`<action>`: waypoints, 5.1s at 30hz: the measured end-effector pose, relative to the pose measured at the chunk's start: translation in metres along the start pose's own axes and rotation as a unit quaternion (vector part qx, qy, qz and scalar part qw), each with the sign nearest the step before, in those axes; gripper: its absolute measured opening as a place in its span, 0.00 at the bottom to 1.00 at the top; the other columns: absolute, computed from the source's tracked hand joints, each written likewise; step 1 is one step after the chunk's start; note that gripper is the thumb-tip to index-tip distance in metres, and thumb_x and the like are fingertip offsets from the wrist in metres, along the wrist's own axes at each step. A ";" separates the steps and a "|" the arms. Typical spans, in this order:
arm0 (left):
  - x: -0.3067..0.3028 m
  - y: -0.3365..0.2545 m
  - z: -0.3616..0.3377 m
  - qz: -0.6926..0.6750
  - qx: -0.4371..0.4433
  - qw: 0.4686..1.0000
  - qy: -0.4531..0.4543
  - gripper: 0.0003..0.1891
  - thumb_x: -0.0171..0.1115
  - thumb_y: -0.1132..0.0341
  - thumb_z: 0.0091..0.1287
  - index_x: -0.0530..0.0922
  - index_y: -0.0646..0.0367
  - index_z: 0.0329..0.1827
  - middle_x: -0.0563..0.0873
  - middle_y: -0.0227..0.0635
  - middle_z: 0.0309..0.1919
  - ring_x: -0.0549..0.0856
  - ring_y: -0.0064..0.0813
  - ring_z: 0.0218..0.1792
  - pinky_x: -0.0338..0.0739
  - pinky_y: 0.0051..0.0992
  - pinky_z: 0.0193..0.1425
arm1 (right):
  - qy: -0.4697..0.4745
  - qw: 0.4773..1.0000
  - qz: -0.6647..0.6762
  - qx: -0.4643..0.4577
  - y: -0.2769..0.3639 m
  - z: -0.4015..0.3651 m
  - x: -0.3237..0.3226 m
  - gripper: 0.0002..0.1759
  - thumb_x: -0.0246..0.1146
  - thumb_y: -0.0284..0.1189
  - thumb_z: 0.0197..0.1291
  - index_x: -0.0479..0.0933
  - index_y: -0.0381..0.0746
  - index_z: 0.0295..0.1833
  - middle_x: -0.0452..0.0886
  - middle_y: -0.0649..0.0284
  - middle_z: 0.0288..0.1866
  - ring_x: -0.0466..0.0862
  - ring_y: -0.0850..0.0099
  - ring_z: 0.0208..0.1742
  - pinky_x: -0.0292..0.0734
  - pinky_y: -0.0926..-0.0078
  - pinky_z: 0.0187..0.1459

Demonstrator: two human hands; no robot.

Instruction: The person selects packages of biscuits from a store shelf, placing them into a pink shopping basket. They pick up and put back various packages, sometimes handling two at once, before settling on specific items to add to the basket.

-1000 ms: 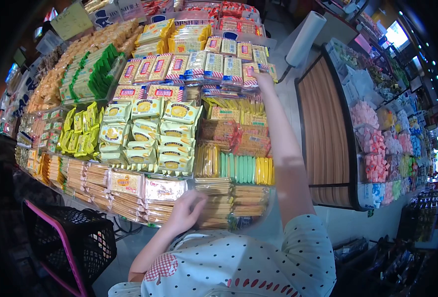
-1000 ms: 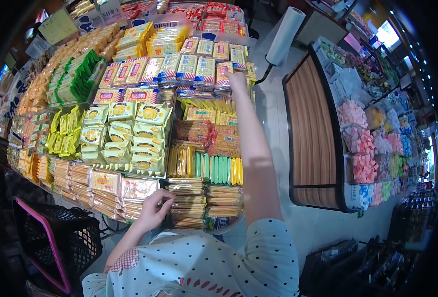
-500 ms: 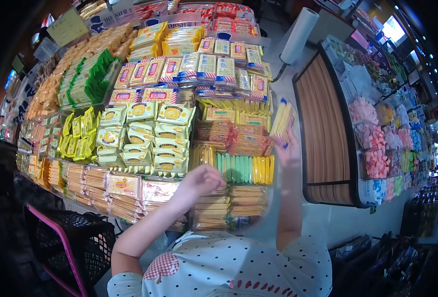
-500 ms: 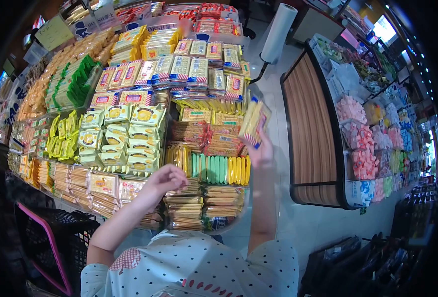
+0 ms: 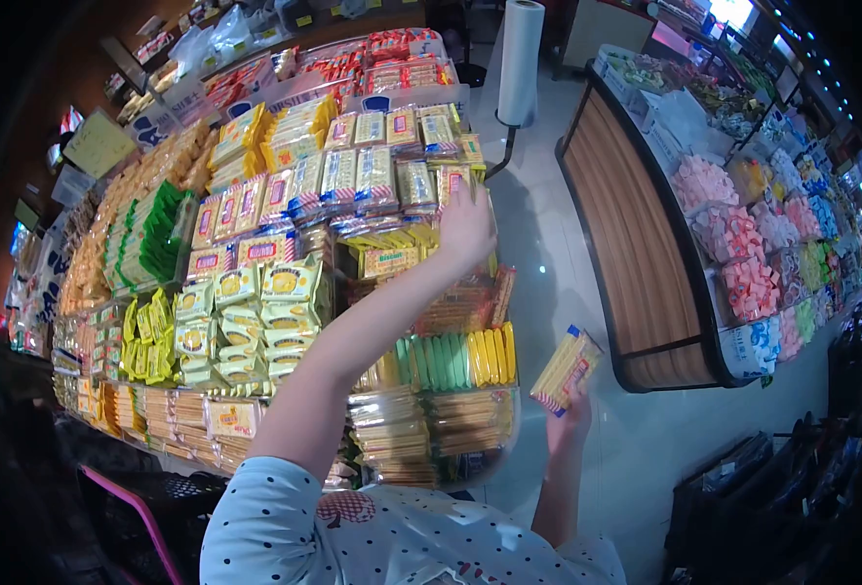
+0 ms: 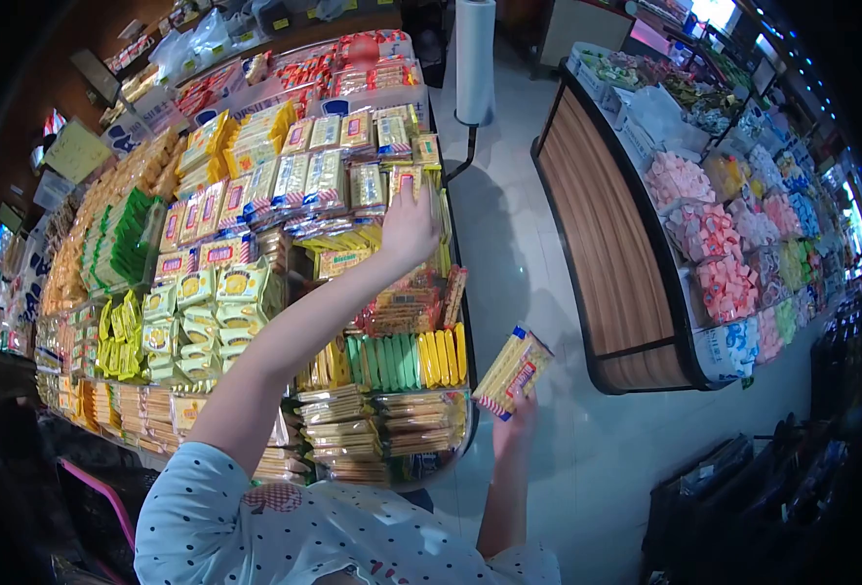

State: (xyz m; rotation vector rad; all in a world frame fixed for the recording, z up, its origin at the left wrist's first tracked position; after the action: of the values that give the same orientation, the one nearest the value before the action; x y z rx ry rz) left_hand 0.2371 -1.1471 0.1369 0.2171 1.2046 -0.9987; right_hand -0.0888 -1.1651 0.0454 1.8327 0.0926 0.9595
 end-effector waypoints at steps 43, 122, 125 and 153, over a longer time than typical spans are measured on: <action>-0.229 -0.004 -0.200 -0.166 0.293 0.870 0.361 0.36 0.62 0.62 0.54 0.54 0.56 0.66 0.73 0.51 0.40 0.75 0.50 0.43 0.70 0.40 0.48 | 0.081 0.993 -0.064 0.062 0.010 -0.021 0.120 0.25 0.52 0.31 0.62 0.60 0.36 0.63 0.70 0.56 0.57 0.74 0.62 0.57 0.74 0.57 0.53; -0.335 0.442 -0.874 -0.176 -0.612 0.759 0.137 0.29 0.62 0.68 0.49 0.61 0.71 0.52 0.74 0.56 0.46 0.75 0.51 0.51 0.70 0.37 0.56 | 0.451 0.828 -0.235 0.235 -0.272 -0.489 0.484 0.28 0.53 0.24 0.58 0.58 0.32 0.65 0.73 0.55 0.54 0.76 0.67 0.54 0.74 0.66 0.54; -0.331 0.446 -0.879 -0.154 -0.556 0.803 0.149 0.32 0.66 0.67 0.46 0.61 0.71 0.52 0.73 0.58 0.49 0.73 0.50 0.55 0.69 0.36 0.58 | 0.442 0.832 -0.218 0.255 -0.272 -0.495 0.485 0.25 0.55 0.22 0.58 0.60 0.31 0.62 0.74 0.55 0.53 0.76 0.70 0.53 0.69 0.71 0.56; -0.585 0.362 -0.769 -0.486 -0.419 0.758 -0.116 0.24 0.61 0.58 0.62 0.68 0.61 0.57 0.79 0.36 0.47 0.77 0.22 0.49 0.71 0.24 0.53 | 0.511 0.802 -0.182 0.251 -0.256 -0.540 0.516 0.28 0.57 0.22 0.57 0.58 0.31 0.63 0.73 0.56 0.54 0.75 0.70 0.53 0.68 0.71 0.57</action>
State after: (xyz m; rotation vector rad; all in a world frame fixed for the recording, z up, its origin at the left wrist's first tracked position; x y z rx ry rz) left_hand -0.0203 -0.1504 0.2045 -1.3442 1.4164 -1.1719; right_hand 0.0024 -0.4005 0.2187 1.4204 1.4275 1.6324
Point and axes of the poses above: each hand's wrist, its own z-axis towards the middle knuckle, its own x-axis out of the palm, y = z × x, the point moved 4 cm from there along z, towards the middle knuckle
